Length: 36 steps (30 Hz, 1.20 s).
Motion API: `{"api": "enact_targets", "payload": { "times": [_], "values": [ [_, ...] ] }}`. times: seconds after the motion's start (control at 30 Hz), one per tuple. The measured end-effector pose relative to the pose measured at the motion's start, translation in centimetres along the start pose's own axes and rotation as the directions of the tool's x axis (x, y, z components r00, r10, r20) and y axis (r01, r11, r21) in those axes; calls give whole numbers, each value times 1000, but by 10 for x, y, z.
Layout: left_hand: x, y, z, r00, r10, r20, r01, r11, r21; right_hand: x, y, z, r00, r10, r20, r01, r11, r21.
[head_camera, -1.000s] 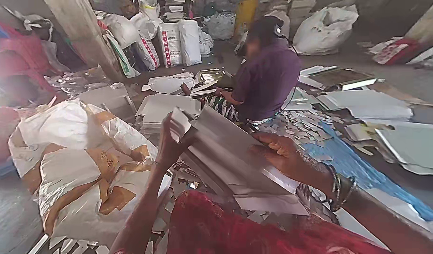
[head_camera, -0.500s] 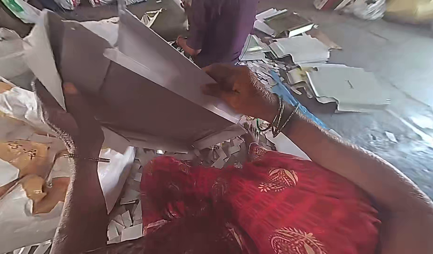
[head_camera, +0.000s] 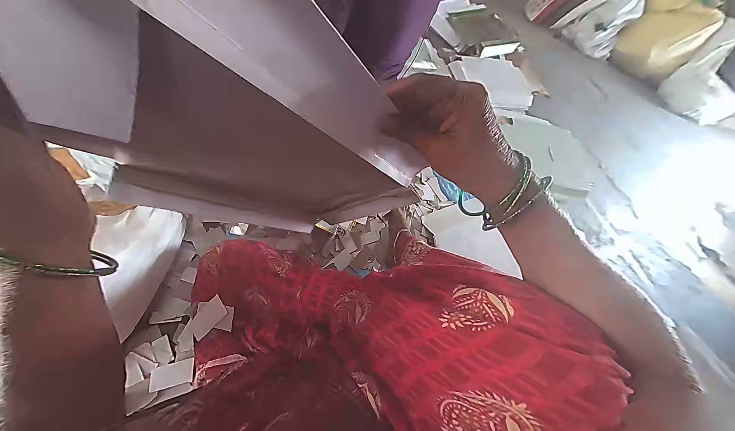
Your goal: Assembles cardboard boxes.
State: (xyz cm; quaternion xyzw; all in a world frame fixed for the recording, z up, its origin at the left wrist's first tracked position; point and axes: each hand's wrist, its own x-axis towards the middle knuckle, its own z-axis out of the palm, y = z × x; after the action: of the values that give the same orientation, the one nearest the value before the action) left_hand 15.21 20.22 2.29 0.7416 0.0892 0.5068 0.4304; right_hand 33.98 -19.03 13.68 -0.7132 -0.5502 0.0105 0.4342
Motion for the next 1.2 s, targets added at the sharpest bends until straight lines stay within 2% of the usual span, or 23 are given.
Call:
{"api": "enact_targets", "payload": {
  "times": [0.03,0.1,0.13,0.2,0.23,0.3,0.37,0.5,0.6,0.7,0.83,0.97,1.03,1.07,1.13,1.17,1.2],
  "values": [
    [-2,18,15,999,-38,22,38,999,-9,-2,11,-2,999,-36,2,36,999,-16],
    [0,56,38,992,-125,-19,124,991,-42,-5,20,-3,999,-40,-30,37,993,-113],
    [-3,67,42,983,-181,-10,181,983,20,-7,21,-3,998,-24,-62,14,988,-156],
    [-9,78,37,937,-331,109,309,934,178,-12,19,-4,990,43,-134,-74,970,-231],
    [-6,81,37,902,-406,150,376,907,191,-12,21,-3,984,71,-162,-107,967,-231],
    [1,84,34,844,-465,268,448,885,125,-11,32,-1,976,87,-201,-132,965,-225],
    [1,86,33,845,-451,288,439,892,111,-11,39,1,976,93,-197,-137,965,-223],
    [-3,84,32,890,-410,199,372,906,201,-14,37,3,983,100,-156,-136,962,-238],
    [-6,58,15,923,-299,241,302,953,25,-10,36,-3,990,17,-141,-44,981,-186],
    [-22,44,-2,923,-261,282,288,956,-57,-13,38,-9,988,-16,-155,-13,983,-185],
    [-19,63,15,920,-259,295,310,941,-139,-19,36,-26,992,65,-109,-88,972,-219],
    [-16,80,17,924,-347,164,358,933,-42,-41,24,-54,977,194,-87,-213,882,-421],
    [-13,85,9,912,-386,141,390,921,0,-64,16,-65,939,343,-35,-318,821,-475],
    [-12,88,7,905,-405,127,406,914,24,-82,20,-69,895,446,6,-387,783,-487],
    [-13,91,4,900,-417,126,419,908,11,-124,44,-74,705,697,133,-571,668,-478],
    [-15,91,2,900,-412,143,419,908,-17,-146,59,-71,602,771,206,-637,620,-458],
    [-17,89,2,902,-401,159,412,910,-42,-170,74,-66,543,789,287,-658,613,-438]
  ]
}}
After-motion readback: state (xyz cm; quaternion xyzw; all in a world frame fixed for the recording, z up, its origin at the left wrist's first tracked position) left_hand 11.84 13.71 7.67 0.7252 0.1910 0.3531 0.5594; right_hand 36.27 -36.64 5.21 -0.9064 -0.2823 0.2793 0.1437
